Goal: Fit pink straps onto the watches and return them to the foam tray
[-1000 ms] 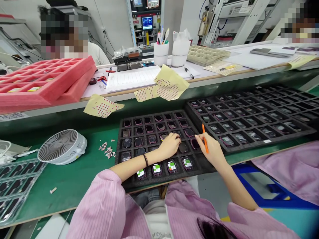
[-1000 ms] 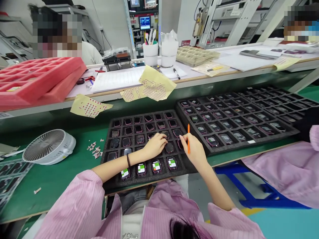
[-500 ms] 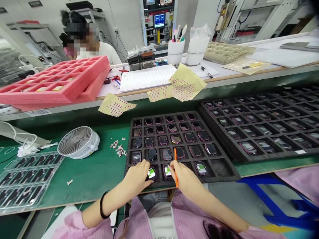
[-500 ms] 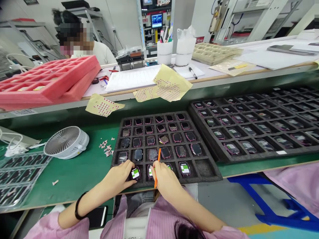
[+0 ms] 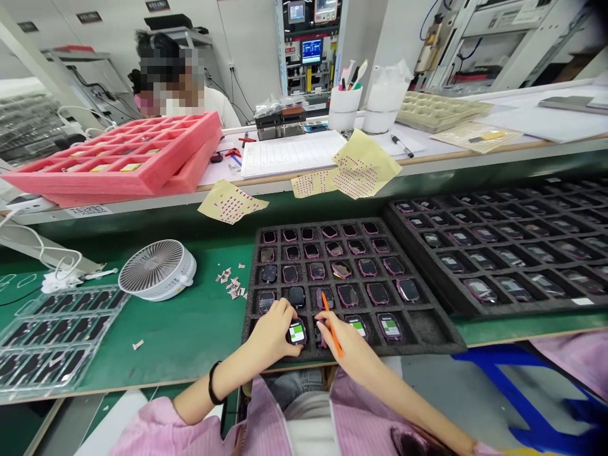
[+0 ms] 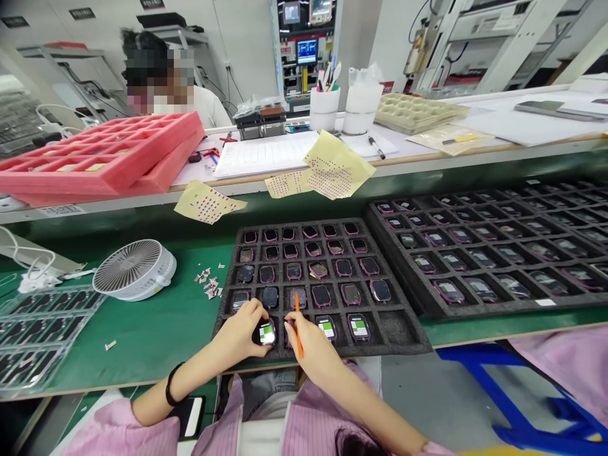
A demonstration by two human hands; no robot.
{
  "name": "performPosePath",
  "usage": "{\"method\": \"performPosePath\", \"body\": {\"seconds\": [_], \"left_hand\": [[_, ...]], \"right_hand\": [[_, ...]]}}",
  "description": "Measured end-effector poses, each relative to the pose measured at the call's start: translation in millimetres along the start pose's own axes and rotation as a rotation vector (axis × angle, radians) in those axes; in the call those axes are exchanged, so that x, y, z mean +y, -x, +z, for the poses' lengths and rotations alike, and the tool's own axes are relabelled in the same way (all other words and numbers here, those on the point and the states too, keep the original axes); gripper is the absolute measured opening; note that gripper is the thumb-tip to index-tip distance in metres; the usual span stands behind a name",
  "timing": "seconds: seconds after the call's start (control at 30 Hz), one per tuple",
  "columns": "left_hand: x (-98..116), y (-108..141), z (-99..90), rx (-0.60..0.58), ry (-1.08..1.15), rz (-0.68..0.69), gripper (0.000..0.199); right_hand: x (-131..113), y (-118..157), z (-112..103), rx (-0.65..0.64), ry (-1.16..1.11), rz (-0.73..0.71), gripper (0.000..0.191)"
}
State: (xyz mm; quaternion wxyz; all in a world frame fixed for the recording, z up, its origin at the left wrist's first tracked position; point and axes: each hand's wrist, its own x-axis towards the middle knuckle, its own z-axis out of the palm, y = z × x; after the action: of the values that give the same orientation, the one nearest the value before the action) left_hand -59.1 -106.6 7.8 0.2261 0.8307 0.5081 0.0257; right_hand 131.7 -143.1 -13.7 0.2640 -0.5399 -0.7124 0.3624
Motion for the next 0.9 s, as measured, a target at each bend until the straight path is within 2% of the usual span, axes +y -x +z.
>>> {"method": "performPosePath", "body": {"seconds": [0.1, 0.2, 0.27, 0.37, 0.47, 0.57, 0.73, 0.9], "left_hand": [[-8.7, -3.2, -8.7, 0.018, 0.280, -0.014, 0.037], [-15.2, -12.2, -20.0, 0.001, 0.684, -0.022, 0.041], [-15.8, -19.9, -28.1, -0.006, 0.937, -0.029, 0.047], [-9.0, -30.7, -42.2, 0.018, 1.172, -0.042, 0.055], [5.5, -40.0, -59.2, 0.070, 1.242, -0.028, 0.059], [22.8, -48.6, -78.9, 0.111, 1.229, 0.034, 0.066], [44.6, -57.3, -108.2, 0.098, 1.173, 0.141, 0.057], [43.2, -65.4, -116.7, 0.235, 1.150, 0.221, 0.052]], "right_hand": [[1.6, -5.9, 3.7, -0.019, 0.025, 0.000, 0.019], [5.6, -8.6, 2.7, -0.017, -0.009, -0.022, 0.017], [9.0, -7.8, -0.7, -0.010, -0.124, -0.012, 0.019], [12.9, -6.8, -12.6, -0.085, -0.452, 0.084, 0.030], [11.1, -12.5, -35.4, -0.120, -0.750, 0.148, 0.040], [2.4, -27.6, -66.5, -0.072, -0.884, 0.123, 0.038], [-19.2, -62.6, -115.9, -0.101, -0.874, 0.024, 0.037], [-39.9, -94.4, -141.8, -0.066, -0.765, -0.131, 0.040]]}}
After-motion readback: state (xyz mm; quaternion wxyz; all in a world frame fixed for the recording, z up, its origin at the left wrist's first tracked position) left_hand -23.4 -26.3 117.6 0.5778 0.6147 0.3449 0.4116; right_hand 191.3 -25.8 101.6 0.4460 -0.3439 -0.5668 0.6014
